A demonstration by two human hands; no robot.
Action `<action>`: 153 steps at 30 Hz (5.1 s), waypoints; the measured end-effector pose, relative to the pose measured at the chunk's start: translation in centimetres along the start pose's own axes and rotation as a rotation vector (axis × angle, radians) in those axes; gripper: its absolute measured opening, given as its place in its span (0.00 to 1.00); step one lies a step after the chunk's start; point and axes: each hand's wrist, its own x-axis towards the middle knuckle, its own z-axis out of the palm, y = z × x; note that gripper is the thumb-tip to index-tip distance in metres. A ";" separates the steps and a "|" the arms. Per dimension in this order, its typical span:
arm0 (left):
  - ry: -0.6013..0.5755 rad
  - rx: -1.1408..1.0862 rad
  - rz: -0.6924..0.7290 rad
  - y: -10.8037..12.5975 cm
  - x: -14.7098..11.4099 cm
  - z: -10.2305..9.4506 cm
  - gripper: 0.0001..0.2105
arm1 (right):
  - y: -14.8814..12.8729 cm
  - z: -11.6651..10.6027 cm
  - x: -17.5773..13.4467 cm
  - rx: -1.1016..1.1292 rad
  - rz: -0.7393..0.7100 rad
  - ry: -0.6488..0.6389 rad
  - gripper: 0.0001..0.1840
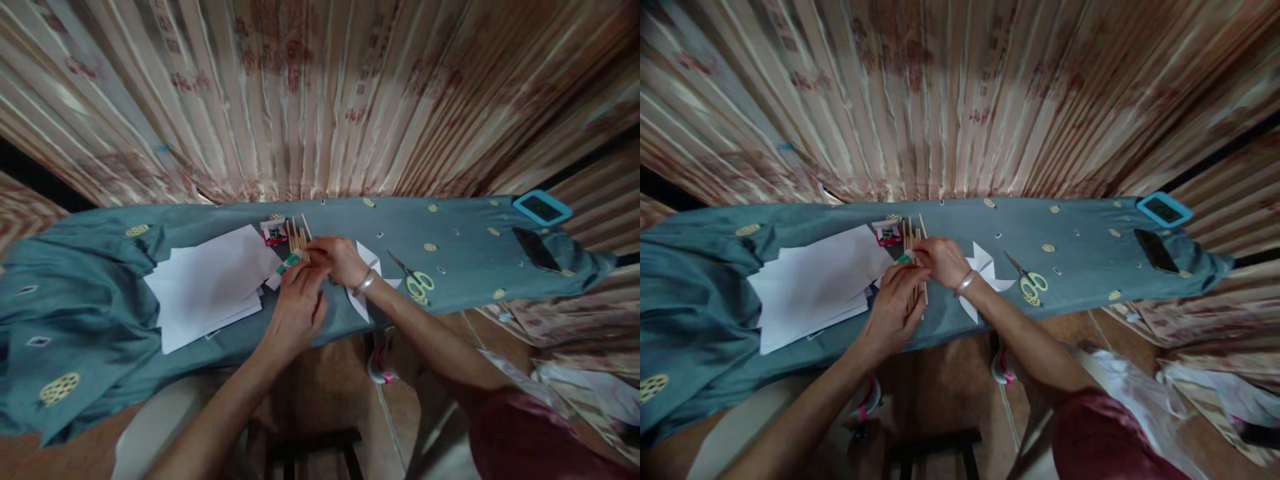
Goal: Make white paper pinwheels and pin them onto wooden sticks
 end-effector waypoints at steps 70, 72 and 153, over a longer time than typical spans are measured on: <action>0.062 -0.161 -0.018 1.4 0.5 -1.1 0.16 | 0.5 5.0 11.5 0.349 0.212 -0.189 0.10; 0.067 -0.163 -0.018 1.3 0.7 -1.0 0.16 | 0.5 4.6 10.9 0.483 0.255 -0.179 0.11; 0.210 -1.447 -1.223 1.9 5.0 7.3 0.10 | 8.9 -5.0 -10.6 1.115 0.339 0.211 0.13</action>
